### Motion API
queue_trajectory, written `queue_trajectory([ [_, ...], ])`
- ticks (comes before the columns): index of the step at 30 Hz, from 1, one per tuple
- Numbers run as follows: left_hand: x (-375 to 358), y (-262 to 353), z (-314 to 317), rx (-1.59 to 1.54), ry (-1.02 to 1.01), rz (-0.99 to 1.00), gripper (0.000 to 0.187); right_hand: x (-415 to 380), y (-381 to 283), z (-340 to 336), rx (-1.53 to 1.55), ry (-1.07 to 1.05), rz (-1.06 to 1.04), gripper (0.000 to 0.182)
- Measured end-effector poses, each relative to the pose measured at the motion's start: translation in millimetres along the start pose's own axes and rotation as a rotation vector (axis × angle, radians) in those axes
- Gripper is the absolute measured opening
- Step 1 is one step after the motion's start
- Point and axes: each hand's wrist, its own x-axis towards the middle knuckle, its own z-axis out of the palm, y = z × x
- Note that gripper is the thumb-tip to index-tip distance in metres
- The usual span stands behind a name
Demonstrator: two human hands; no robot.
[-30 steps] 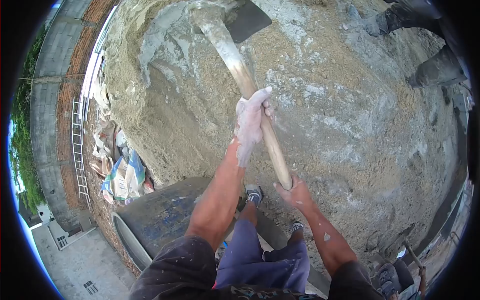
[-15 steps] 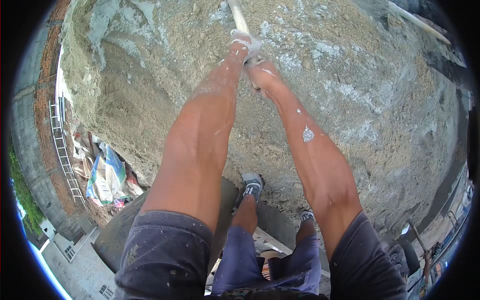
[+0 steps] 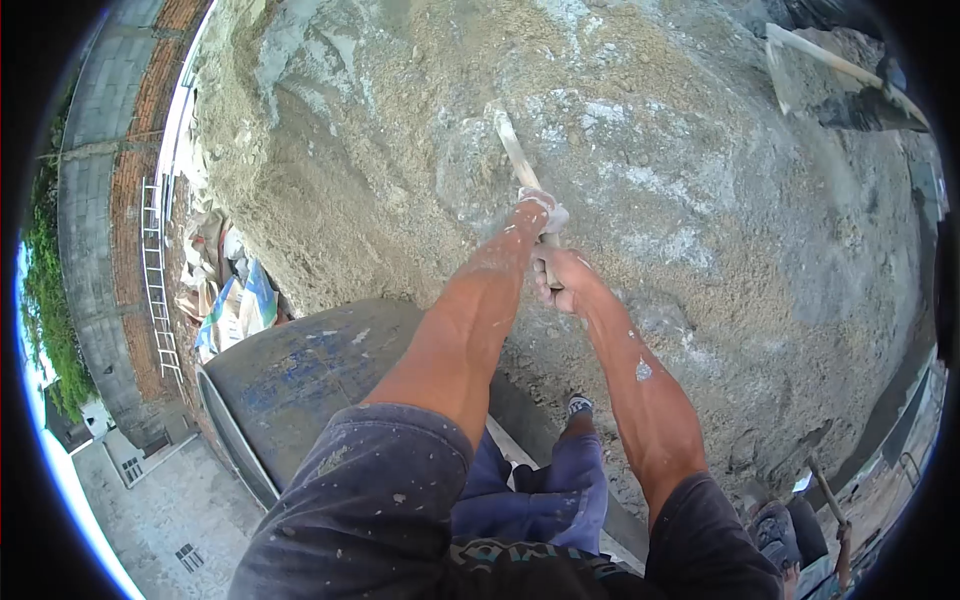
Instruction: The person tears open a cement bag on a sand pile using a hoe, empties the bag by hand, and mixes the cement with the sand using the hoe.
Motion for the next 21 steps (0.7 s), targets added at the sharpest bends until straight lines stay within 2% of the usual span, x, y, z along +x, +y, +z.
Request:
queue_trajectory([
  [2,-38,50,-8,-0.241,-0.003,-0.043,0.015,-44,9,-32,0.021,-0.028,0.001,0.023],
  [4,-122,121,-55,-0.871,-0.084,-0.244,0.016,-97,18,-69,0.039,-0.029,0.023,0.025],
  [5,-162,163,-93,-1.38,-0.165,-0.452,0.017,-127,22,-92,0.04,-0.027,0.034,0.026],
  [7,-145,223,-54,-1.855,0.064,-0.391,0.023,-190,31,-137,0.052,0.003,0.059,0.026],
  [10,-126,283,-39,-2.306,0.025,-0.484,0.027,-285,78,-185,0.049,0.143,0.102,0.025],
  [12,-122,325,-27,-2.383,-0.053,-0.535,0.025,-330,138,-211,0.123,0.194,0.103,0.021],
  [14,-150,376,-17,-2.301,-0.12,-0.473,0.021,-349,213,-241,0.053,0.203,-0.016,0.023],
  [16,-175,412,2,-2.291,-0.179,-0.356,0.019,-351,271,-256,-0.383,0.407,0.05,0.027],
  [17,-185,415,8,-2.309,-0.21,-0.385,0.019,-348,287,-259,-0.607,0.508,0.087,0.03],
  [20,-216,382,11,-2.382,-0.215,-0.464,0.019,-329,305,-251,-1.038,0.745,-0.172,0.044],
  [21,-226,360,4,-2.418,-0.171,-0.461,0.019,-317,302,-243,-1.072,0.736,-0.192,0.047],
])
